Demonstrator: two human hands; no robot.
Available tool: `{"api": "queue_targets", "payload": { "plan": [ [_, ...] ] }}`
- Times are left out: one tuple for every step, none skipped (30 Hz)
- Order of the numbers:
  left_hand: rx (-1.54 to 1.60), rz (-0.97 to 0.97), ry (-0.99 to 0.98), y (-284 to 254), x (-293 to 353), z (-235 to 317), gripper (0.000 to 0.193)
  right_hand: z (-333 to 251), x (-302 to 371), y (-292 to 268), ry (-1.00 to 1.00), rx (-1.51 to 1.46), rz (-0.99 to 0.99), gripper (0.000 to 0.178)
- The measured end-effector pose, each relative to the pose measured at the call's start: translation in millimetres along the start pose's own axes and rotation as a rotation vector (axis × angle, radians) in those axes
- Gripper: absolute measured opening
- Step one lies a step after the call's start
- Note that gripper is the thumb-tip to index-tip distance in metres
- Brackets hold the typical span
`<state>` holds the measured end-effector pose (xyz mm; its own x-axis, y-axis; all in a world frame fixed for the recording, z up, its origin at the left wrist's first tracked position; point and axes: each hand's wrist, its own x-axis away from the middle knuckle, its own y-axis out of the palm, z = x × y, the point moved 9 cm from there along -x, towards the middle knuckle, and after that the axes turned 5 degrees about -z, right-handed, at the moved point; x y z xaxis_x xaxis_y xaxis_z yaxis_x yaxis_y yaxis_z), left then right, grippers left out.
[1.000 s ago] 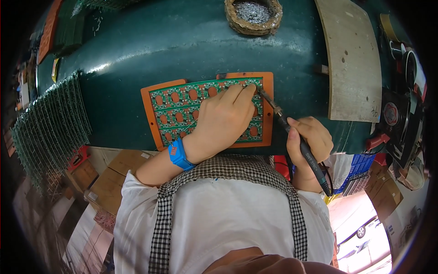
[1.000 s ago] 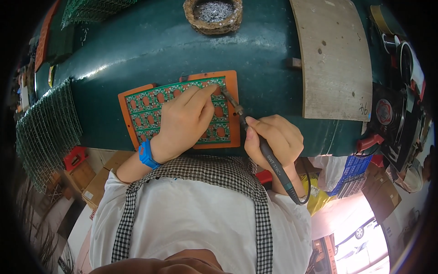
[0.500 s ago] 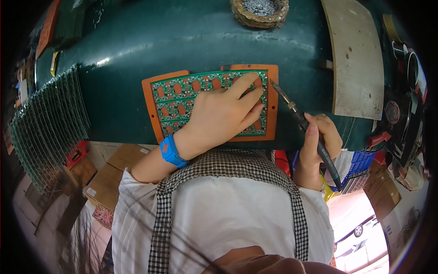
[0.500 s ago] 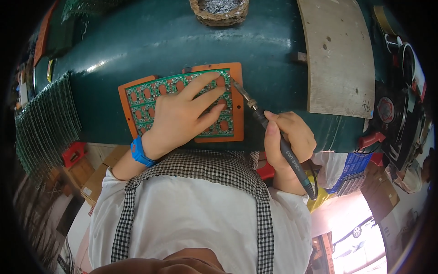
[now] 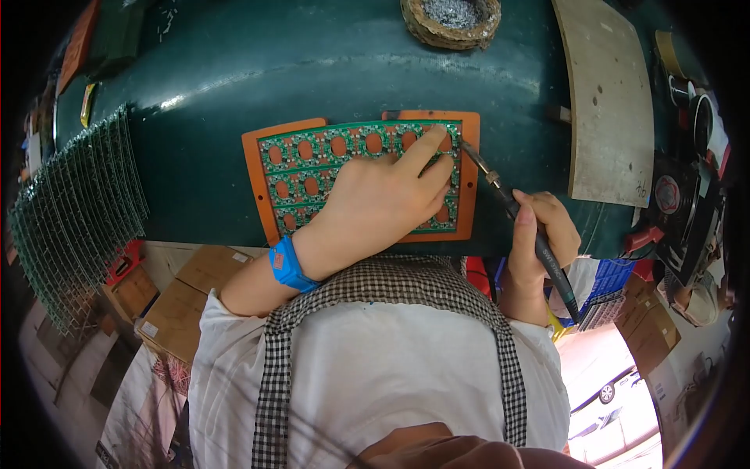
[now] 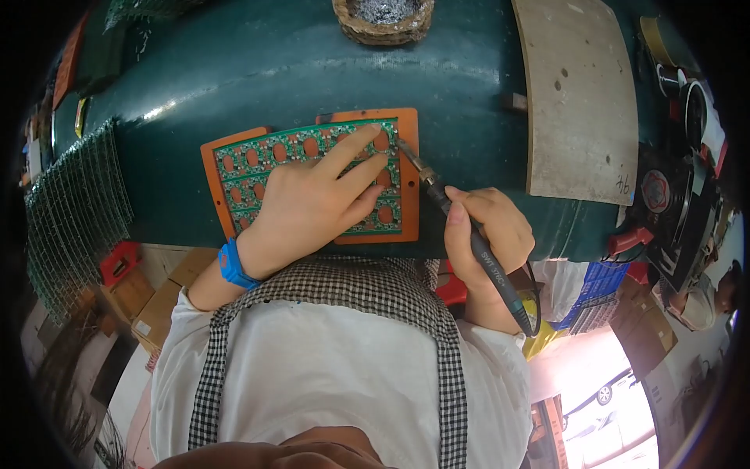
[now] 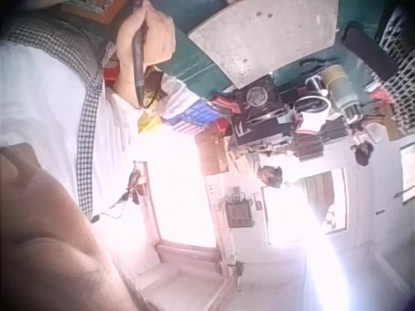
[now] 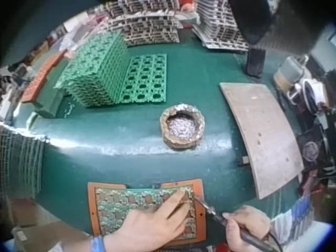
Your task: The person removes a board, solders components on a circuit board panel using a soldering iron, swaps the finished panel for a new one in the fixture, and solders the new circuit board panel.
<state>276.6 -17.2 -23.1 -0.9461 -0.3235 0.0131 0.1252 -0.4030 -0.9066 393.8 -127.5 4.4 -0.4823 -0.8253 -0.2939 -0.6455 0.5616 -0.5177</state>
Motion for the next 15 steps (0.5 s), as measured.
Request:
{"api": "queue_targets", "payload": {
  "plan": [
    [-0.004,-0.006,0.006,1,0,1,0.027,0,0,0,-0.011,0.004,0.001,0.006],
    [-0.009,-0.011,0.011,1,1,1,0.027,0,-1,1,-0.013,0.003,0.000,0.006],
    [-0.010,-0.010,0.010,0,0,1,0.027,-3,-2,3,-0.039,0.006,-0.013,0.006],
    [0.024,-0.001,0.006,-2,-1,0,0.025,-7,-3,5,-0.062,0.012,-0.027,0.007],
    [0.058,0.009,0.002,-3,-2,0,0.023,-9,-3,6,-0.062,0.013,-0.028,0.007],
    [0.059,0.009,0.002,-4,-3,0,0.023,-16,-3,9,-0.116,0.056,-0.044,0.007],
    [0.065,0.015,-0.013,-4,-4,-3,0.020,-22,-2,12,-0.171,0.094,-0.061,0.008],
    [0.070,0.021,-0.028,-4,-5,-5,0.017,-23,-2,13,-0.145,0.109,-0.081,0.008],
    [0.068,0.020,-0.030,-4,-5,-6,0.017,-22,0,12,-0.145,0.107,-0.081,0.008],
    [0.119,0.039,-0.031,-7,-6,-8,0.014,-14,2,7,-0.067,0.086,-0.050,0.008],
    [0.169,0.059,-0.033,-8,-6,-10,0.012,-6,3,1,0.011,0.065,-0.019,0.008],
    [0.170,0.059,-0.030,-8,-8,-11,0.012,-6,4,-5,0.016,0.049,0.010,0.008],
    [0.206,0.075,-0.036,-7,-7,-13,0.015,-7,4,-6,0.018,0.048,0.011,0.008],
    [0.242,0.090,-0.042,-6,-7,-15,0.020,-6,3,-6,0.036,0.032,-0.005,0.008],
    [0.243,0.087,-0.040,-3,-7,-16,0.020,-5,3,-6,0.053,0.017,-0.022,0.008]
  ]
}}
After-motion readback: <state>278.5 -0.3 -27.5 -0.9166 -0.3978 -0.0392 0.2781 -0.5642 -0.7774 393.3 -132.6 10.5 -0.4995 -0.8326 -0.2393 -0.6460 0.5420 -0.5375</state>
